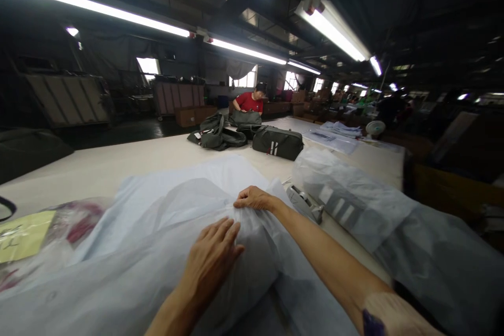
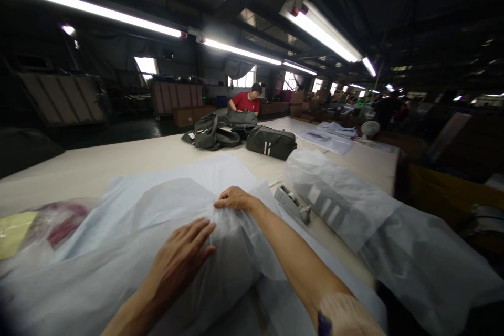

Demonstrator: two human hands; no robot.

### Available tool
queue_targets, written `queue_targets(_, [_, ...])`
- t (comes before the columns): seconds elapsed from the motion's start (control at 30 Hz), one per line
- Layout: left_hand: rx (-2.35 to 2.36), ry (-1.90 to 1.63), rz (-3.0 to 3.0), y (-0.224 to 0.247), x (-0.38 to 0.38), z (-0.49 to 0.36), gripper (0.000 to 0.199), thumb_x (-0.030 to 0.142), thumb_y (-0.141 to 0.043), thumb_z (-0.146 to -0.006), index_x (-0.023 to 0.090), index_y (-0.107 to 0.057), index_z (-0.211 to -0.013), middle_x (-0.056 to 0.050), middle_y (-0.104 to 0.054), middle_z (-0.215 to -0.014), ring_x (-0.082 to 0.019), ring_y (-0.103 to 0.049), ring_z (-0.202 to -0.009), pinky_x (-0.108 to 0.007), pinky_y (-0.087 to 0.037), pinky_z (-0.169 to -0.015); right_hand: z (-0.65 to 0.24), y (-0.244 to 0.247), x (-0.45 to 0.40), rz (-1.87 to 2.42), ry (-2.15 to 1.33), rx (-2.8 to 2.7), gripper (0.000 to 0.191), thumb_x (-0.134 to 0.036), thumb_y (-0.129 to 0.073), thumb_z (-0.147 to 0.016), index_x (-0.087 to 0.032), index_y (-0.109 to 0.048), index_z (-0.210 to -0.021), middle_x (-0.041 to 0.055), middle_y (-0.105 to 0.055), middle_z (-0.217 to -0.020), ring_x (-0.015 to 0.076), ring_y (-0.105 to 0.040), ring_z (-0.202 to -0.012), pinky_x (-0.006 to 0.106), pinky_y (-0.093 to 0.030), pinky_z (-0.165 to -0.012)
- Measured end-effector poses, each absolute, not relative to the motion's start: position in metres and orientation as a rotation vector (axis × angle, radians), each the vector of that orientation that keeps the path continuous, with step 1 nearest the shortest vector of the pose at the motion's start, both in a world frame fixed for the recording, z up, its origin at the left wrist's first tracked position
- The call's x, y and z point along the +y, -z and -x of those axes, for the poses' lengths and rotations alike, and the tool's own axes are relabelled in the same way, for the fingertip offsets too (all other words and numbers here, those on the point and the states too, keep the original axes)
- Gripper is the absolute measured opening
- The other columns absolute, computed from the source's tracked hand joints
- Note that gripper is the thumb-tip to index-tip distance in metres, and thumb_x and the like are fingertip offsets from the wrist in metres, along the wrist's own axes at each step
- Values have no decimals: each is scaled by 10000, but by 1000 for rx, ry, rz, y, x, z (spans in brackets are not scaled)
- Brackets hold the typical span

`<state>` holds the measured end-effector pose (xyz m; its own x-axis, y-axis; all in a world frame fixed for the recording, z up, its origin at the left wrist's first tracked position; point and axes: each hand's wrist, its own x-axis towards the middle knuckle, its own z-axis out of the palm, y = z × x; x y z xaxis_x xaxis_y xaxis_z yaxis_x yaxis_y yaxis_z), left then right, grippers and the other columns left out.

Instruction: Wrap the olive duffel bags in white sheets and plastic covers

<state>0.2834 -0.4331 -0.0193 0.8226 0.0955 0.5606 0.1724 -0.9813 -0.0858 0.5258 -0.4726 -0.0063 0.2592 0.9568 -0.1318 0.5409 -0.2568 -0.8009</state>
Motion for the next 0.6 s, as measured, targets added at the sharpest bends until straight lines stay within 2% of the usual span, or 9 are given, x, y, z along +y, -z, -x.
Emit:
queue_targets(0.07, [-235, 765, 2902, 38, -440, -311, 472, 464, -482, -931, 211, -517, -1328, -109, -571, -1352, -303, -509, -1254, -482, -422, -1024, -528, 0, -471, 1923, -834, -1371, 283, -452, -707, -691, -171, -704, -721, -63, -562, -579, 86, -457, -569, 206, -352, -544])
queue_targets(0.17, [-367, 605, 2974, 58, -429, -331, 574, 493, -454, -936, 213, -391, -1432, -125, -438, -1464, -332, -411, -1340, -563, -387, -1052, -549, -19, -481, 1952, -819, -1379, 317, -498, -739, -665, -195, -732, -757, -53, -624, -645, 102, -509, -621, 207, -374, -573])
queue_targets(0.3, [-361, 547, 3038, 70, -411, -328, 616, 520, -388, -952, 229, -267, -1481, -109, -363, -1505, -298, -341, -1387, -547, -339, -1097, -605, -42, -538, 2012, -798, -1188, 373, -497, -807, -578, -198, -751, -793, 3, -698, -758, 153, -587, -685, 247, -438, -653])
queue_targets(0.43, [-345, 631, 2996, 82, -407, -324, 672, 568, -393, -933, 215, -248, -1486, -110, -386, -1490, -280, -340, -1389, -501, -315, -1123, -648, -28, -617, 1997, -714, -968, 443, -528, -814, -544, -182, -731, -809, 52, -707, -858, 198, -616, -839, 291, -467, -763])
queue_targets(0.5, [-335, 657, 2972, 88, -404, -325, 695, 581, -389, -929, 212, -220, -1493, -103, -384, -1490, -274, -344, -1387, -485, -316, -1127, -650, -7, -646, 1957, -751, -866, 505, -574, -797, -540, -174, -721, -838, 71, -708, -871, 214, -635, -829, 328, -490, -741])
queue_targets(0.6, [-325, 669, 2942, 91, -400, -324, 706, 585, -396, -925, 228, -189, -1499, -94, -372, -1495, -271, -365, -1375, -469, -329, -1126, -633, 31, -668, 1842, -812, -737, 543, -610, -791, -526, -159, -710, -817, 75, -706, -778, 217, -656, -715, 352, -514, -651])
